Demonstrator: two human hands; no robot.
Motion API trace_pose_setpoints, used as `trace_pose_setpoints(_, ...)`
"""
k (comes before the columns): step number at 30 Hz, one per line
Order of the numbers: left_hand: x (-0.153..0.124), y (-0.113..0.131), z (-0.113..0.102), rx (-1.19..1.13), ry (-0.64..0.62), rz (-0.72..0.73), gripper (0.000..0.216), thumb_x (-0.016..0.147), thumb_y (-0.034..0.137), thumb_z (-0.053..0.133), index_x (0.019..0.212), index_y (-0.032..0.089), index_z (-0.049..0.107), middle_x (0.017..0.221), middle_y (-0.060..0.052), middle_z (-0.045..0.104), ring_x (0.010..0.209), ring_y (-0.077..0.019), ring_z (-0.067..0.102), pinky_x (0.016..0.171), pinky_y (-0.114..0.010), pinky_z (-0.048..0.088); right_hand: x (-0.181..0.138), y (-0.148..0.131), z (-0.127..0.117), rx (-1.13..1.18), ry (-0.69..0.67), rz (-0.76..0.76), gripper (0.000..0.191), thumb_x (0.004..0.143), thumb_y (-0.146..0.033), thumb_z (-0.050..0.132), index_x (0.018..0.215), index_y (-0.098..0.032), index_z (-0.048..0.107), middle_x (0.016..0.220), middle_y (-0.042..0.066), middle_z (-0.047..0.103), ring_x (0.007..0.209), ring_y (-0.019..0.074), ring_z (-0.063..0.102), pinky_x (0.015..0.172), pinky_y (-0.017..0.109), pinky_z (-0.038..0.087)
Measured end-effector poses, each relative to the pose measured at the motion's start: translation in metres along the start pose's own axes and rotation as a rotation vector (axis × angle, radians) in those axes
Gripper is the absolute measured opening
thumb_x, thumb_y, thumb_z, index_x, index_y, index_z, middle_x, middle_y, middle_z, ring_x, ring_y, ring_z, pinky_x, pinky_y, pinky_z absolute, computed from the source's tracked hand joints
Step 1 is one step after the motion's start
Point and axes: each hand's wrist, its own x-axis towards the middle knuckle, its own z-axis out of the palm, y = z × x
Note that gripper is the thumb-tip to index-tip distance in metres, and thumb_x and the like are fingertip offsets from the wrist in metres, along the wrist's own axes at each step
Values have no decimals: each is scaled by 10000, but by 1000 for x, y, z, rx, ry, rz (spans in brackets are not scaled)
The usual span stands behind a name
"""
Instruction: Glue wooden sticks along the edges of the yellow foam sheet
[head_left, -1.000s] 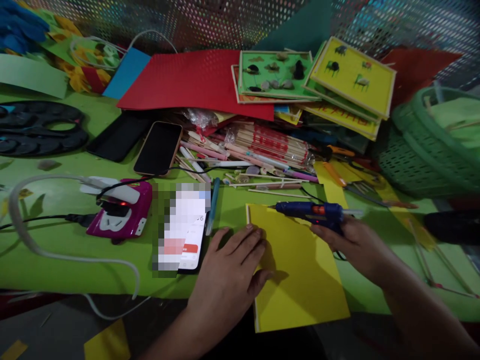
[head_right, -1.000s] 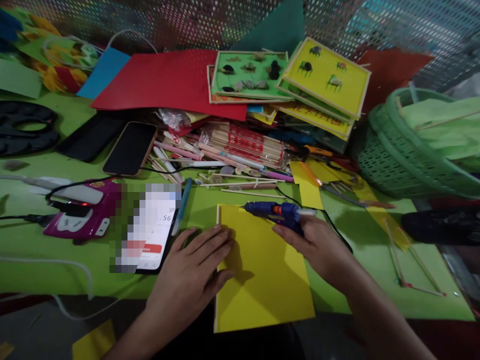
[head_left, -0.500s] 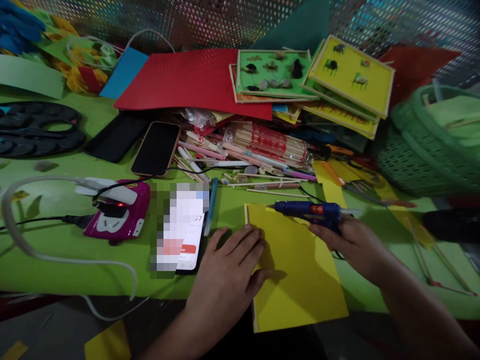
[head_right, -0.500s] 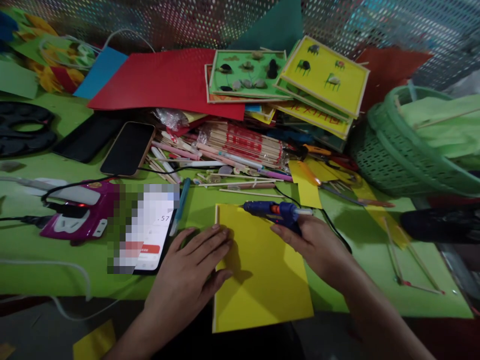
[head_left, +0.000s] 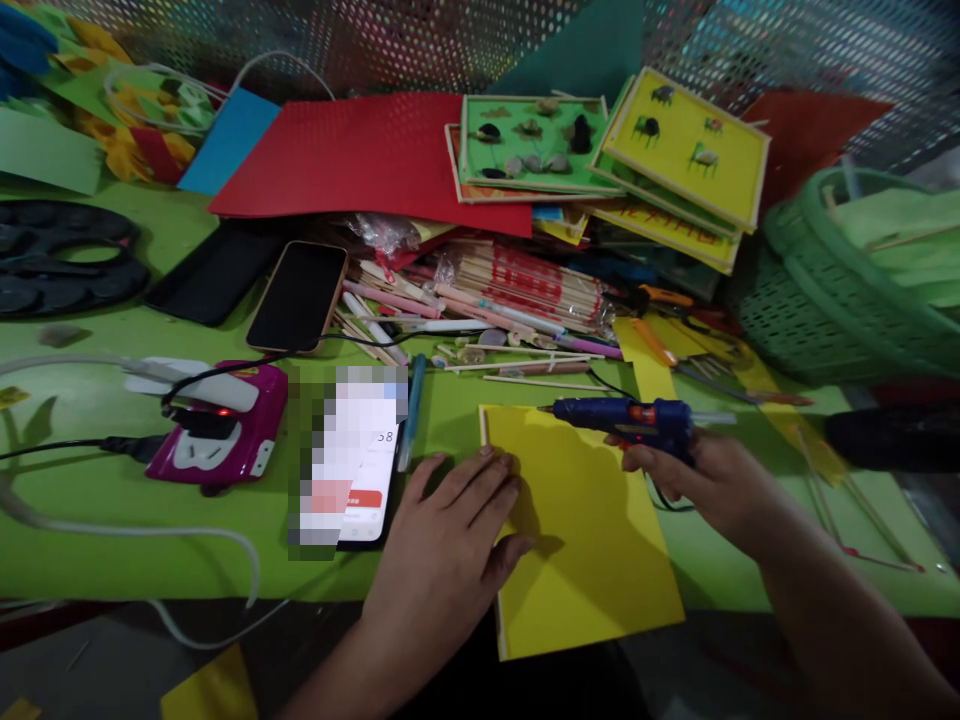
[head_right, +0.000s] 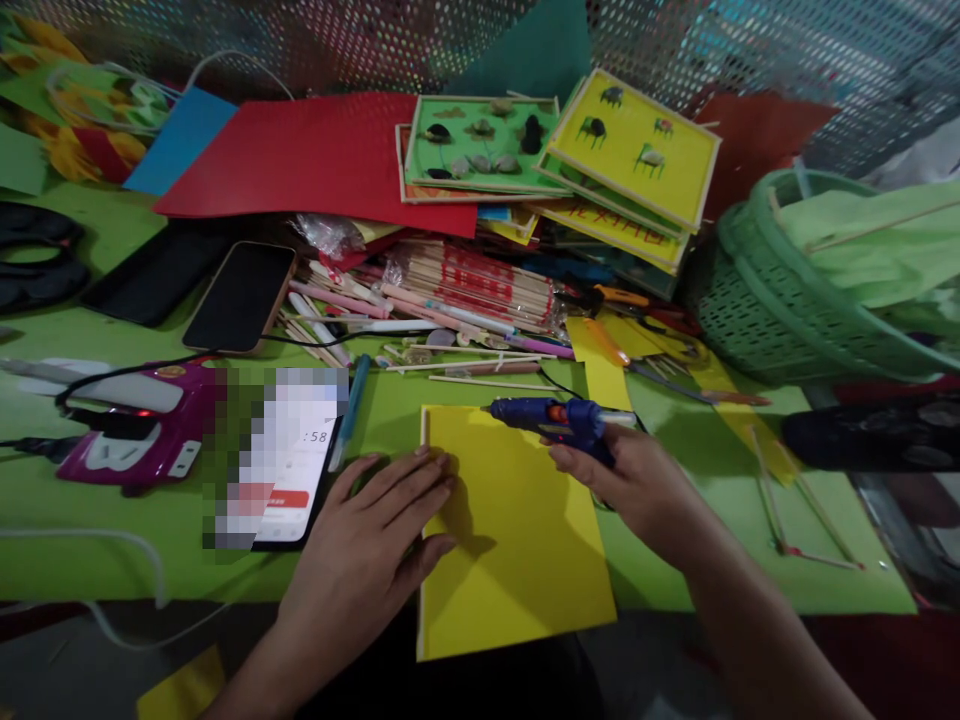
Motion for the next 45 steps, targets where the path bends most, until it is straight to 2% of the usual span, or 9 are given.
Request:
trace_pose_setpoints(4,0,0,0,-1,4,1,292,1037,342,529,1273,230,660,1418,3,669,1323,-233,598,1094,-505,385,0,1,-1,7,15,4,488,851,-677,616,744,-207,694,533,-23,490,497,140,433,462,275,345)
trace_pose_setpoints(11,1,1,0,7,-3,5,302,1041,344,526,1292,233,654,1427,-1,661,1322,-233,598,1095,-494,367,0,11,0,-40,-4,44,557,854,-714,585,827,-178,732,593,3,565,521,153,470,476,287,366)
trace_pose_setpoints(18,0,1,1,10,1,3,304,1051,348,508,1296,229,643,1435,11,655,1339,-221,583,1104,-488,343,5,-4,3,-78,-29,-44,433,906,-626,574,830,-219,700,524,-22,509,500,159,461,457,284,362)
trace_pose_setpoints(25,-1,1,1,7,-14,2,310,1048,351,517,1302,227,646,1455,0,638,1350,-228,574,1114,-490,338,1,-8,-1,-177,-14,-14,468,920,-592,551,610,-241,536,461,-12,453,468,169,449,470,311,349)
trace_pose_setpoints(38,1,0,0,6,-1,10,311,1018,332,570,1291,218,665,1427,-29,661,1333,-242,594,1095,-505,399,1,-8,0,-229,37,-25,487,899,-638,533,610,-246,507,466,-19,434,470,166,442,480,312,311)
trace_pose_setpoints(45,1,1,0,5,2,6,310,1019,337,569,1285,214,668,1415,-38,669,1326,-243,598,1102,-496,394,-6,-9,-4,-205,73,23,501,903,-624,556,582,-246,485,458,-10,430,488,173,445,503,327,311)
